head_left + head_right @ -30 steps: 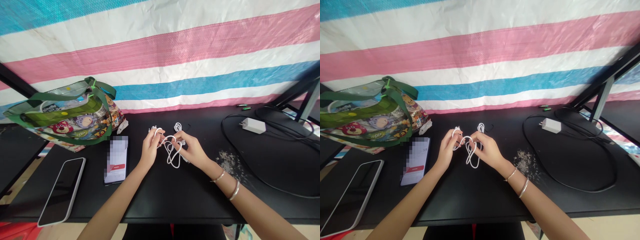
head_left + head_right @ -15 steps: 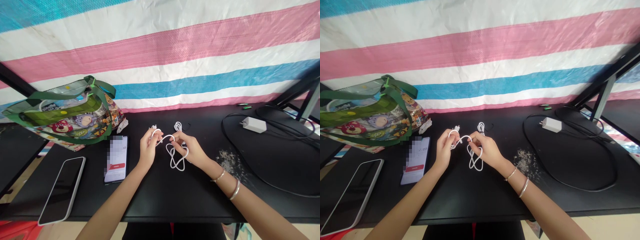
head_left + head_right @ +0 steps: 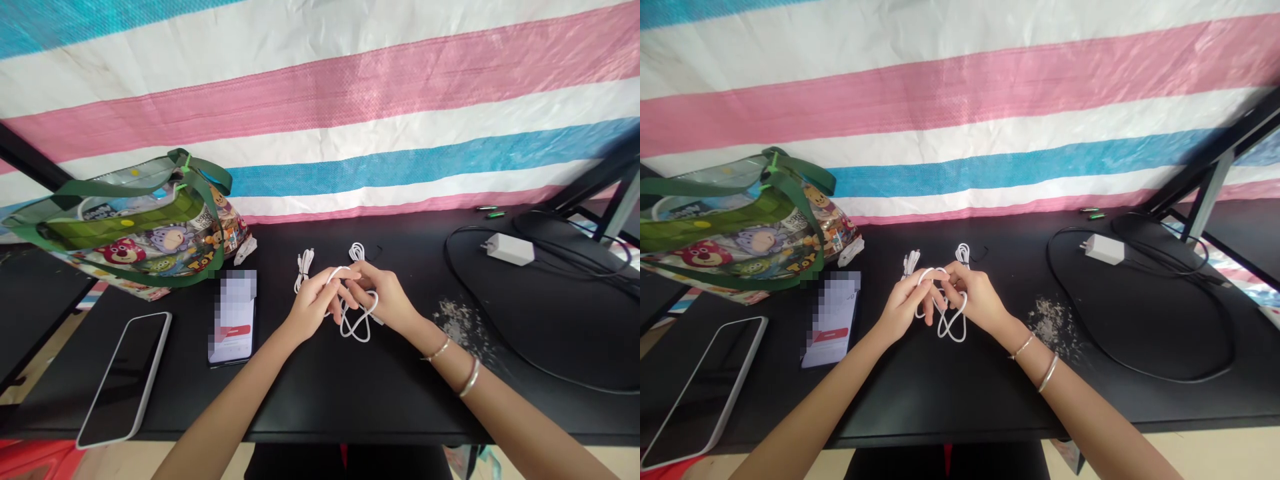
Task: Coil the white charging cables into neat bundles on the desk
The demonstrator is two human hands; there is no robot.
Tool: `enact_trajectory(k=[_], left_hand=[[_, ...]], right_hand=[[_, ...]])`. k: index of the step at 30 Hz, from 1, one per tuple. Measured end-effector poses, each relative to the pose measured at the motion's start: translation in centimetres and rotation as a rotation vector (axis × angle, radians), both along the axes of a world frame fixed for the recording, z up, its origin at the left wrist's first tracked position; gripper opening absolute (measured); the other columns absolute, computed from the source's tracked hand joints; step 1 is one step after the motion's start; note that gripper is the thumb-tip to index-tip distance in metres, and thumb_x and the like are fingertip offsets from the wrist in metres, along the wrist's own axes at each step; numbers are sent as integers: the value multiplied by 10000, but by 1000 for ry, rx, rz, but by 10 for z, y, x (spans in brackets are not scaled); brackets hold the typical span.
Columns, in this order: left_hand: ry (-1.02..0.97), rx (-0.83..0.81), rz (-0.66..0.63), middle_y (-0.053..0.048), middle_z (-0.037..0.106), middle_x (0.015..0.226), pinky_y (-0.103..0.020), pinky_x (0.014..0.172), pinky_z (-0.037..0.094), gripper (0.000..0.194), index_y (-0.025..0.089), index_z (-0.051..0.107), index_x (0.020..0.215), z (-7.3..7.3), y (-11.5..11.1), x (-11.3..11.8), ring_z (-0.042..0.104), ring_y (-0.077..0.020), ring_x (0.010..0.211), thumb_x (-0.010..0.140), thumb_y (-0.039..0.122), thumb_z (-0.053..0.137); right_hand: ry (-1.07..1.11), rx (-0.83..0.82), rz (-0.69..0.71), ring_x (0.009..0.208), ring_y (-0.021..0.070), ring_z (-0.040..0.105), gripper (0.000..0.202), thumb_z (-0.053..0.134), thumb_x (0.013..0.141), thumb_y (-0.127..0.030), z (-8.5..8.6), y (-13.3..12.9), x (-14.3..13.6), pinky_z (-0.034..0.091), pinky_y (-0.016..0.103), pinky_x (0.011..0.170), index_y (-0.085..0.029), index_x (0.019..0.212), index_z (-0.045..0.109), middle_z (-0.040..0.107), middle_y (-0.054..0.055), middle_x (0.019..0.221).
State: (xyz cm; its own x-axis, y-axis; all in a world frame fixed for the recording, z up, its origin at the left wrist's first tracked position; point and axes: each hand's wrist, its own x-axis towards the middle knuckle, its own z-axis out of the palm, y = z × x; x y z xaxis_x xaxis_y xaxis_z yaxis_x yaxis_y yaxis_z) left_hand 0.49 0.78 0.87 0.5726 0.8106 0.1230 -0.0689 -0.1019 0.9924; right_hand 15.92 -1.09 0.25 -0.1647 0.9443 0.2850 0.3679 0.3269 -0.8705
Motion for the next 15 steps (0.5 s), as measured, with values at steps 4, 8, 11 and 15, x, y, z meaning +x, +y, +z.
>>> enact_trajectory(k=[4, 8, 11, 15], left_hand=[[-9, -132, -112, -57, 681, 685, -185, 387, 356, 519, 139, 546, 1201, -3, 0, 0, 527, -79, 373, 873, 524, 433], [-12, -211, -144, -68, 695, 758, -209, 456, 459, 552, 173, 473, 1290, -6, 1, 1, 591, -104, 437, 862, 521, 466], [-12, -227, -123, -65, 695, 795, -229, 517, 506, 538, 188, 477, 1278, -8, 2, 1, 618, -109, 482, 853, 518, 489], [-13, -250, -80, -52, 686, 801, -242, 551, 528, 500, 186, 513, 1203, -7, 3, 1, 622, -101, 494, 830, 519, 521]], right_hand=[[-21, 29, -22, 443, 98, 542, 71, 461, 817, -249, -1, 0, -1, 408, 186, 424, -211, 757, 455, 528, -49, 521], [-30, 18, -30, 440, 108, 531, 90, 443, 826, -273, -3, 1, -2, 443, 215, 462, -217, 756, 439, 498, -55, 497], [-10, -11, -24, 464, 113, 558, 86, 459, 816, -283, -3, 3, -1, 449, 221, 471, -219, 763, 437, 529, -45, 540], [47, -10, 15, 565, 133, 630, 56, 479, 800, -258, -3, 4, 1, 494, 240, 541, -218, 833, 457, 607, -19, 638]])
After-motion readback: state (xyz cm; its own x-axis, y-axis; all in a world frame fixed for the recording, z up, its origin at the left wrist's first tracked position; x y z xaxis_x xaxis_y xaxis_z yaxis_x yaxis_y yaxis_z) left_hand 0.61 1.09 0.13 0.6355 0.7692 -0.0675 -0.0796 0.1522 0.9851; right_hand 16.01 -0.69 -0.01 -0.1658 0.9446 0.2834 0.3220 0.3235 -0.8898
